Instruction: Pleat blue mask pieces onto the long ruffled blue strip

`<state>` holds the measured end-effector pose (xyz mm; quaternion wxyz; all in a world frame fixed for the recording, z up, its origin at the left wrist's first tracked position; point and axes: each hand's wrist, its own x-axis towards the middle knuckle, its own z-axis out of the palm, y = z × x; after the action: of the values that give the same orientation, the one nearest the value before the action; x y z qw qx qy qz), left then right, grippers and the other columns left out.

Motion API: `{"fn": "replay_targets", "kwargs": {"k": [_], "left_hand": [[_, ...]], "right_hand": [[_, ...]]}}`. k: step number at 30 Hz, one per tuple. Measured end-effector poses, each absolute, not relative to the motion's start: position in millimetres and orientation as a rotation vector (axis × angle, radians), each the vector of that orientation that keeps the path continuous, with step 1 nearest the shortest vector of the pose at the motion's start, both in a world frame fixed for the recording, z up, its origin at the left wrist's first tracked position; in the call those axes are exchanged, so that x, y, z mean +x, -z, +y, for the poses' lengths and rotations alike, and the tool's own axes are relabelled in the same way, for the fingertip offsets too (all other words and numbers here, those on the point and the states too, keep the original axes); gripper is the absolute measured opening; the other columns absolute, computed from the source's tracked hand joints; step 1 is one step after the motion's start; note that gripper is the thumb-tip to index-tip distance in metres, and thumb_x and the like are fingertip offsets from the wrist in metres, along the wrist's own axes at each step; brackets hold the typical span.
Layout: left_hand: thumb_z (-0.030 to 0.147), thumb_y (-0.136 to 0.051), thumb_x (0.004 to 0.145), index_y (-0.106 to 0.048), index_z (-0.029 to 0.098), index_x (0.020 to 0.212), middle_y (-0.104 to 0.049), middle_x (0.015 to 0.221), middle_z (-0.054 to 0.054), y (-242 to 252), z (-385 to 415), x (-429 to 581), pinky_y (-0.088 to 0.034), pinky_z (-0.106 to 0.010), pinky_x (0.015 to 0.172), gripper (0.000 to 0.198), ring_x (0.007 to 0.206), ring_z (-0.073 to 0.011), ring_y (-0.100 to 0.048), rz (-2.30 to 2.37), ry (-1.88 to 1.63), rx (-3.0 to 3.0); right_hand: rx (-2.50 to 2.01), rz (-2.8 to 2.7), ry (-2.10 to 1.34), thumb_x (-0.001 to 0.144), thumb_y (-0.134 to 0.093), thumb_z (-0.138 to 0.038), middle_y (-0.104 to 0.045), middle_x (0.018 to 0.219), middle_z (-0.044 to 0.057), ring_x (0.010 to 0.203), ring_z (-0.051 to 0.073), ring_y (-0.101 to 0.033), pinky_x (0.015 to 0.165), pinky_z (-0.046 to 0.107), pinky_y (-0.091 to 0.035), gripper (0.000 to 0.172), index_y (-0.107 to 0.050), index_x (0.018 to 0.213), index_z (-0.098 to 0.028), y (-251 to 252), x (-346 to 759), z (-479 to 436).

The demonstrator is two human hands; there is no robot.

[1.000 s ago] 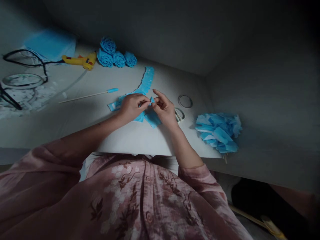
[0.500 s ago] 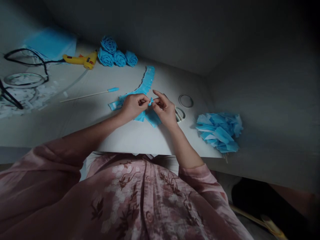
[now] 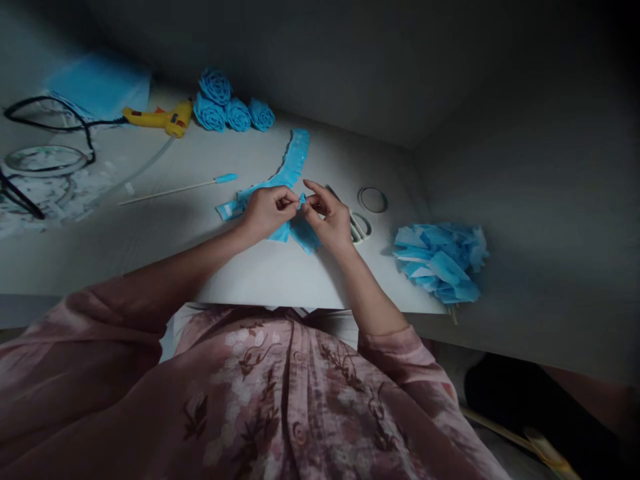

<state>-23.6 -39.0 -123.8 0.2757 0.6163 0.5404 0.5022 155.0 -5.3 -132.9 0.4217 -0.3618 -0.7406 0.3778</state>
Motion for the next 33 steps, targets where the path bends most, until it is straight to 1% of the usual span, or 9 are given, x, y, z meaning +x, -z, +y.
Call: {"fn": "replay_targets", "kwargs": {"k": [5,12,20,23,26,29,33], "left_hand": [[0.011,-0.062,0.078,-0.074,0.017,0.074,-0.074,0.071,0.001,126.9,-33.7,-23.1,-0.048,-0.023,0.066,0.013,0.065,-0.0115,-0.062,1.375,-1.385,1.548],[0.016,-0.071,0.078,-0.077,0.016,0.079,-0.075,0.073,0.000,126.3,-34.1,-21.1,-0.047,-0.023,0.065,0.006,0.065,-0.0113,-0.062,1.379,-1.389,1.508],[0.008,-0.064,0.076,-0.076,0.015,0.075,-0.075,0.072,0.000,122.1,-34.3,-23.5,-0.047,-0.022,0.065,0.014,0.065,-0.0109,-0.062,1.370,-1.375,1.530],[0.010,-0.065,0.078,-0.077,0.016,0.076,-0.074,0.071,0.000,122.8,-33.3,-24.0,-0.047,-0.023,0.065,0.013,0.064,-0.0108,-0.061,1.343,-1.378,1.528],[0.015,-0.069,0.079,-0.077,0.016,0.077,-0.074,0.070,0.000,123.9,-33.2,-23.3,-0.044,-0.023,0.063,0.009,0.063,-0.0107,-0.059,1.342,-1.380,1.525],[0.017,-0.071,0.078,-0.078,0.016,0.076,-0.073,0.070,0.001,123.4,-34.0,-22.7,-0.043,-0.023,0.061,0.008,0.062,-0.0106,-0.058,1.368,-1.378,1.525],[0.017,-0.068,0.080,-0.077,0.016,0.073,-0.072,0.069,0.001,120.7,-34.6,-24.1,-0.046,-0.023,0.064,0.012,0.063,-0.0107,-0.058,1.359,-1.376,1.530]], "right_hand": [[-0.845,-1.841,-0.959,0.096,-0.070,-0.036,-0.074,0.090,0.000,0.082,0.015,-0.067,0.085,0.030,-0.060,0.049,-0.070,0.143,-0.023,134.6,156.1,-2.6],[-0.853,-1.819,-0.985,0.096,-0.073,-0.041,-0.074,0.090,0.000,0.080,0.014,-0.065,0.083,0.031,-0.060,0.050,-0.071,0.143,-0.024,135.7,156.7,-1.2],[-0.829,-1.820,-1.000,0.095,-0.076,-0.040,-0.075,0.090,0.000,0.081,0.015,-0.066,0.083,0.031,-0.061,0.050,-0.073,0.142,-0.025,134.4,157.2,-0.7],[-0.806,-1.800,-1.003,0.094,-0.076,-0.038,-0.073,0.090,0.000,0.081,0.014,-0.066,0.084,0.031,-0.060,0.049,-0.073,0.142,-0.024,135.3,157.6,0.5],[-0.804,-1.802,-1.000,0.094,-0.075,-0.038,-0.072,0.089,-0.001,0.079,0.013,-0.066,0.081,0.030,-0.059,0.050,-0.072,0.141,-0.023,135.3,157.6,0.8],[-0.830,-1.813,-0.994,0.093,-0.074,-0.040,-0.072,0.088,-0.001,0.079,0.014,-0.065,0.081,0.031,-0.059,0.050,-0.072,0.141,-0.023,134.9,157.3,0.6],[-0.811,-1.783,-1.028,0.092,-0.076,-0.046,-0.071,0.087,-0.001,0.078,0.013,-0.065,0.079,0.029,-0.058,0.053,-0.072,0.141,-0.023,136.7,157.3,1.8]]}}
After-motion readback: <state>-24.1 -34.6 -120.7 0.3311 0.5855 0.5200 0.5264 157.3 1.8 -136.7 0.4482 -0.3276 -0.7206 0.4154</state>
